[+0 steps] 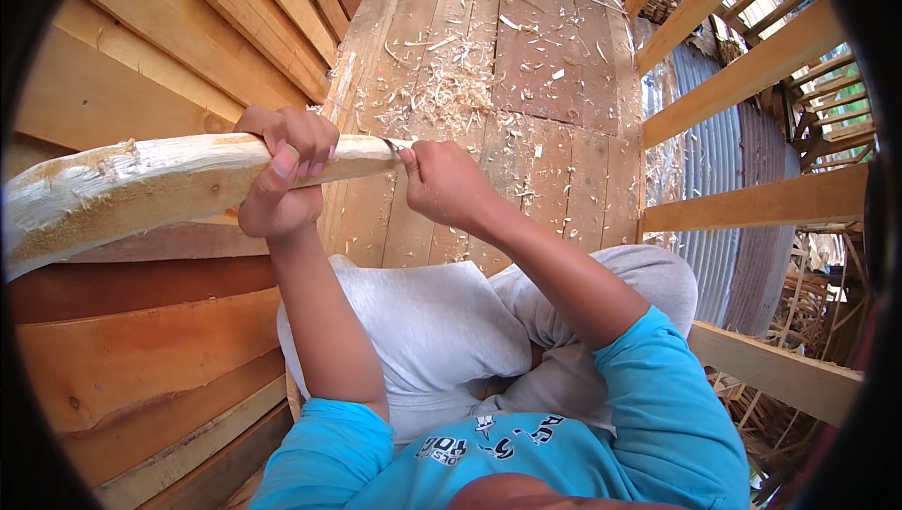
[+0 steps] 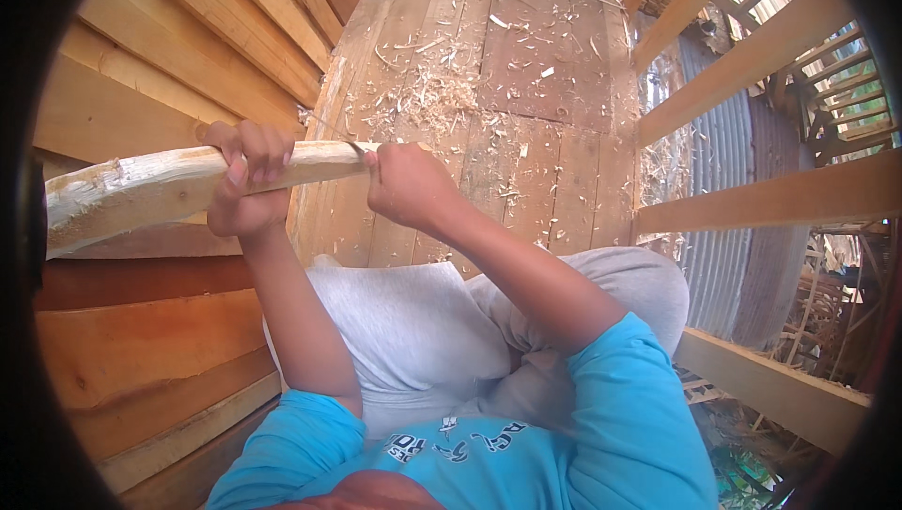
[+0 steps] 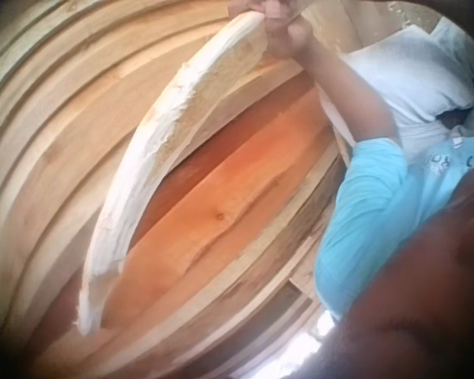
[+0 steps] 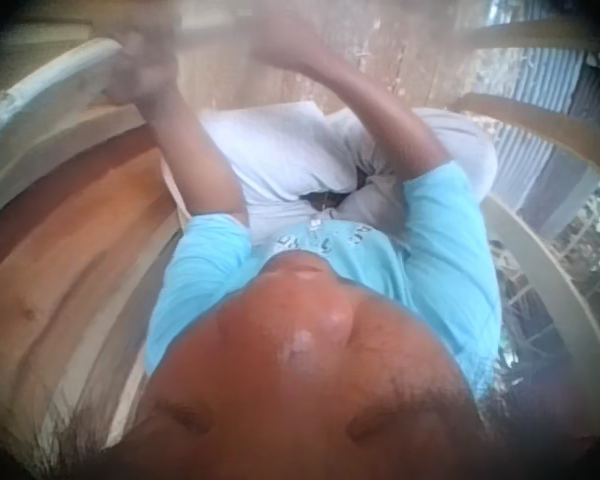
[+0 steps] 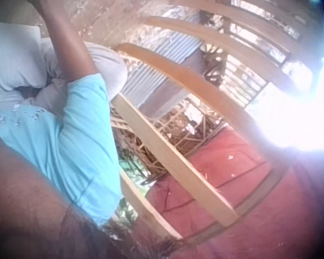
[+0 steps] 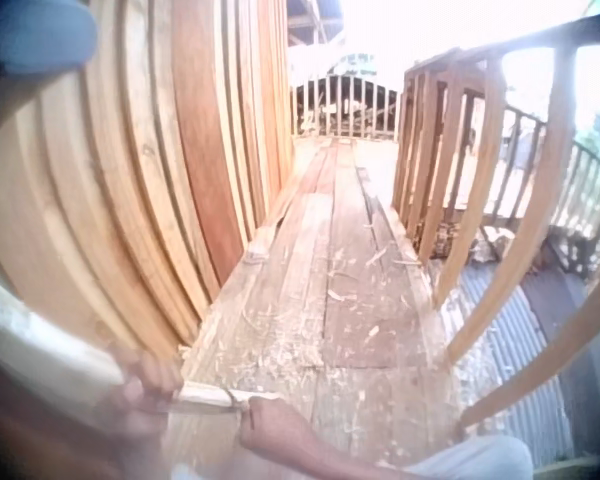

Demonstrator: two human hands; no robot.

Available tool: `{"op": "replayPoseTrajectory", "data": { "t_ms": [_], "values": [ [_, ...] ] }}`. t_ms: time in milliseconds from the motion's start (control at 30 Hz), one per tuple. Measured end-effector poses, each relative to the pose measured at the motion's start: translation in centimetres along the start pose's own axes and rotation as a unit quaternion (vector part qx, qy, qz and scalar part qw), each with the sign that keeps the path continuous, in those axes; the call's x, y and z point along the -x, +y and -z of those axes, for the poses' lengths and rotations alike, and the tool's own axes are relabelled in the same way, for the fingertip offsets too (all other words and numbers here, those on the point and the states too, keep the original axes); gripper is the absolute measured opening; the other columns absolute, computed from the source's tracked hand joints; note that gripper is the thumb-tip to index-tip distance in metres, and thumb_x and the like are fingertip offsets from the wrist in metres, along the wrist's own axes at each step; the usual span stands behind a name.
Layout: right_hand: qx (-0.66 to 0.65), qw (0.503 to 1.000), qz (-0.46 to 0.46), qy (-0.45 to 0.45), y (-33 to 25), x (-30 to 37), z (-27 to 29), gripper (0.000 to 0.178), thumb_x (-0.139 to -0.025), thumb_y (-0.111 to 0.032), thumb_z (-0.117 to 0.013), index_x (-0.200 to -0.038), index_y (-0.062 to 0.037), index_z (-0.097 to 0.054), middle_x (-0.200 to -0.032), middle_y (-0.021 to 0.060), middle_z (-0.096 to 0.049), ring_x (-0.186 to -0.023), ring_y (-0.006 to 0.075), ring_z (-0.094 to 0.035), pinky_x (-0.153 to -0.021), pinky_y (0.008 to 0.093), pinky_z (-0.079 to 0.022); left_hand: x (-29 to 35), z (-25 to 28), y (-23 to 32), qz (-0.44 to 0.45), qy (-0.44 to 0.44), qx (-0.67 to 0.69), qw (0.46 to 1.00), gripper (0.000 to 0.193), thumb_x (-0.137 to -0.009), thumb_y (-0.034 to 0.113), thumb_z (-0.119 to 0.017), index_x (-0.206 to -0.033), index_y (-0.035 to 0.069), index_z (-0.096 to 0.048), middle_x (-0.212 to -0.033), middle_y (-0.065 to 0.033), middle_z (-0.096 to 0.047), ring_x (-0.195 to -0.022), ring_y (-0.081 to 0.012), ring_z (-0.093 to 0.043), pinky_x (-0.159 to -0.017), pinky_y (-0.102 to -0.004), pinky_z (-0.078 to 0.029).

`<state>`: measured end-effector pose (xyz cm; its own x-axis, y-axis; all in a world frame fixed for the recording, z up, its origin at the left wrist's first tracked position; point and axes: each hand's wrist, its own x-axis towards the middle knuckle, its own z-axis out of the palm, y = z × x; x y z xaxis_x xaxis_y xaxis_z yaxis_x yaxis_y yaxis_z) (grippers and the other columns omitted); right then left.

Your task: The person sits on a wooden floor and uses a knife to carve a long piece of wood, removing shavings and shaping the surface. The person occasionally pauses to wipe away debris before continuing to carve.

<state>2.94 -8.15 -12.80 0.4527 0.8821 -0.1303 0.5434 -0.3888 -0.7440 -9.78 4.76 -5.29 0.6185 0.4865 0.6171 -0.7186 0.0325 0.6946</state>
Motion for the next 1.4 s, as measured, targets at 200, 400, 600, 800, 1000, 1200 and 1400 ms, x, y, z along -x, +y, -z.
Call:
{"op": "replayPoseTrajectory", "data": {
  "t_ms": [200,400,600,800,1000,1200,1400],
  "values": [
    [0.002,0.999,-0.030,-0.021,1.1,-0.4,0.2,0.041,-0.098,-0.022,-0.044,-0.078,0.0084,-0.063,-0.074,0.0312,-0.063,-0.077,0.0479,-0.063,-0.074,0.0534,-0.048,-0.1,0.5,0.0,-0.004,-0.022,0.010,1.000,0.019,-0.081,0.015,-0.059,-0.083,0.010,-0.041,-0.064,-0.0016,-0.038,-0.058,-0.0121,-0.037,-0.061,-0.0298,-0.034],
    [-0.085,0.994,-0.053,-0.039,4.0,-1.7,0.3,0.044,-0.100,-0.024,-0.043,-0.075,0.0080,-0.058,-0.071,0.0312,-0.060,-0.071,0.0488,-0.060,-0.070,0.0542,-0.046,-0.3,-0.3,-0.3,0.000,0.012,0.004,1.000,0.020,-0.079,0.015,-0.060,-0.083,0.011,-0.040,-0.064,-0.0015,-0.038,-0.057,-0.0122,-0.036,-0.061,-0.0296,-0.034],
    [0.002,0.999,0.025,0.026,0.7,0.3,-0.5,0.041,-0.100,-0.022,-0.042,-0.076,0.0063,-0.061,-0.071,0.0300,-0.061,-0.069,0.0488,-0.060,-0.068,0.0535,-0.046,0.1,0.1,0.0,0.000,-0.011,0.001,1.000,0.021,-0.079,0.015,-0.059,-0.082,0.010,-0.040,-0.063,-0.0017,-0.038,-0.057,-0.0124,-0.037,-0.059,-0.0289,-0.033],
    [0.002,1.000,-0.013,0.009,0.4,-0.3,-0.5,0.042,-0.099,-0.024,-0.044,-0.076,0.0075,-0.062,-0.072,0.0316,-0.061,-0.071,0.0493,-0.061,-0.069,0.0548,-0.046,0.1,0.9,0.2,0.001,-0.026,0.003,1.000,0.020,-0.079,0.015,-0.060,-0.084,0.010,-0.041,-0.063,-0.0018,-0.038,-0.058,-0.0127,-0.037,-0.061,-0.0298,-0.033],
    [0.003,0.999,-0.053,0.001,5.2,-1.4,-0.6,0.043,-0.099,-0.024,-0.043,-0.074,0.0063,-0.061,-0.071,0.0317,-0.060,-0.073,0.0494,-0.061,-0.070,0.0558,-0.046,-0.3,-0.2,-0.3,0.003,0.009,0.011,1.000,0.020,-0.079,0.015,-0.060,-0.083,0.010,-0.040,-0.064,-0.0019,-0.038,-0.058,-0.0128,-0.037,-0.061,-0.0295,-0.033],
    [0.011,0.999,-0.019,0.025,3.1,-0.8,-1.5,0.035,-0.096,-0.023,-0.046,-0.088,0.0052,-0.065,-0.075,0.0275,-0.065,-0.074,0.0438,-0.066,-0.072,0.0516,-0.052,-0.2,-0.1,-0.2,0.004,-0.002,-0.004,1.000,0.021,-0.079,0.014,-0.059,-0.082,0.010,-0.039,-0.064,-0.0020,-0.038,-0.058,-0.0126,-0.037,-0.061,-0.0296,-0.034],
    [0.057,0.998,-0.019,0.025,0.0,0.7,-0.6,0.036,-0.096,-0.023,-0.045,-0.085,0.0059,-0.063,-0.073,0.0286,-0.063,-0.073,0.0455,-0.064,-0.071,0.0532,-0.050,0.0,0.3,0.1,-0.002,-0.020,0.001,1.000,0.021,-0.079,0.014,-0.059,-0.083,0.010,-0.039,-0.065,-0.0022,-0.039,-0.058,-0.0127,-0.038,-0.061,-0.0302,-0.035]
  ]
}}
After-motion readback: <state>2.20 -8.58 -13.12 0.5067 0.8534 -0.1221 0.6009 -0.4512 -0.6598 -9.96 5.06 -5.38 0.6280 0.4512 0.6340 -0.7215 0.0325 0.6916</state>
